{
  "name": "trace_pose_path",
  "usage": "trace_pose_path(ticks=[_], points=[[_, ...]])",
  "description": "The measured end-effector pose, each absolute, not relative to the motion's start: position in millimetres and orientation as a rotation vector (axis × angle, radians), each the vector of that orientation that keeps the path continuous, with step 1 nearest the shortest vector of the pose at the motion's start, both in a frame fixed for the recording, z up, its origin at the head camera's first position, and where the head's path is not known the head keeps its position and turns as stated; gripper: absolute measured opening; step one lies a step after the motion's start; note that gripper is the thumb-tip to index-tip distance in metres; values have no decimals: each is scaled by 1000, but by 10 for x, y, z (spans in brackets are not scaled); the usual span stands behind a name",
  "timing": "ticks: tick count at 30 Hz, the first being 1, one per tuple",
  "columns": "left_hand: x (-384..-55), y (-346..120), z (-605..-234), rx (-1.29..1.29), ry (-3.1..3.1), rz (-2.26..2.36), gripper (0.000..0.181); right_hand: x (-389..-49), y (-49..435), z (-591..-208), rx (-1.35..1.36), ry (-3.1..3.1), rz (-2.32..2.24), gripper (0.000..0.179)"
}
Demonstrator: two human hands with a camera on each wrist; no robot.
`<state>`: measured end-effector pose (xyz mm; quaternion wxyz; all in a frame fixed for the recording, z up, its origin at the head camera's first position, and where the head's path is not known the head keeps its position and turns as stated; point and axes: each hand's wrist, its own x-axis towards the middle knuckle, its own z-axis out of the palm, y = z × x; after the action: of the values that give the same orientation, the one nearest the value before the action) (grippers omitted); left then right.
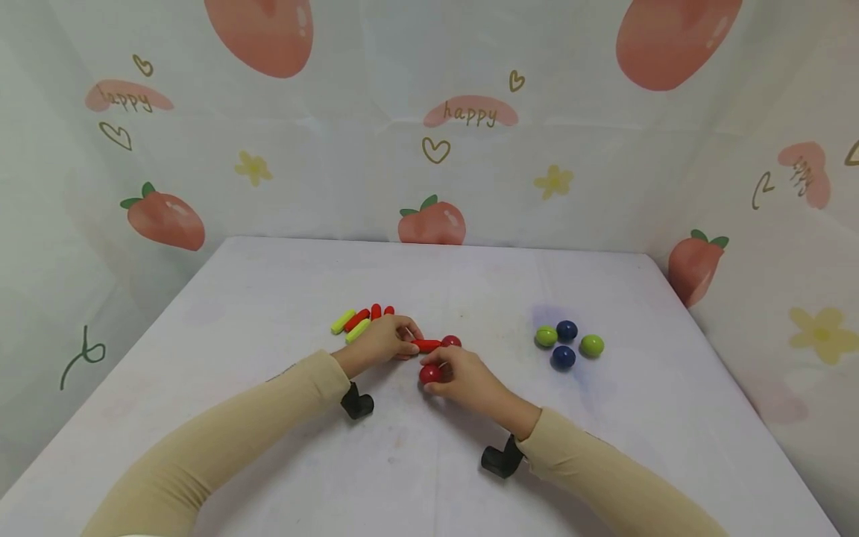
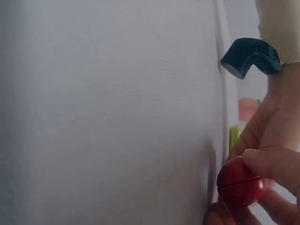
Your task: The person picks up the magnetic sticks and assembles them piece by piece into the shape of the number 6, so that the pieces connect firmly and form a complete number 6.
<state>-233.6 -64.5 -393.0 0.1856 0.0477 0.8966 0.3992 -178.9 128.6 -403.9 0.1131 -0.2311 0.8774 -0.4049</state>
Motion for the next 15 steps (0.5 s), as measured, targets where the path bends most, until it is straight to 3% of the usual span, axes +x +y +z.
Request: trace_pose_path(ticks=[15], points=[[-2339, -649, -3928, 151, 2536, 1111, 15, -1777, 1257, -4022, -663, 2584, -1140, 32]])
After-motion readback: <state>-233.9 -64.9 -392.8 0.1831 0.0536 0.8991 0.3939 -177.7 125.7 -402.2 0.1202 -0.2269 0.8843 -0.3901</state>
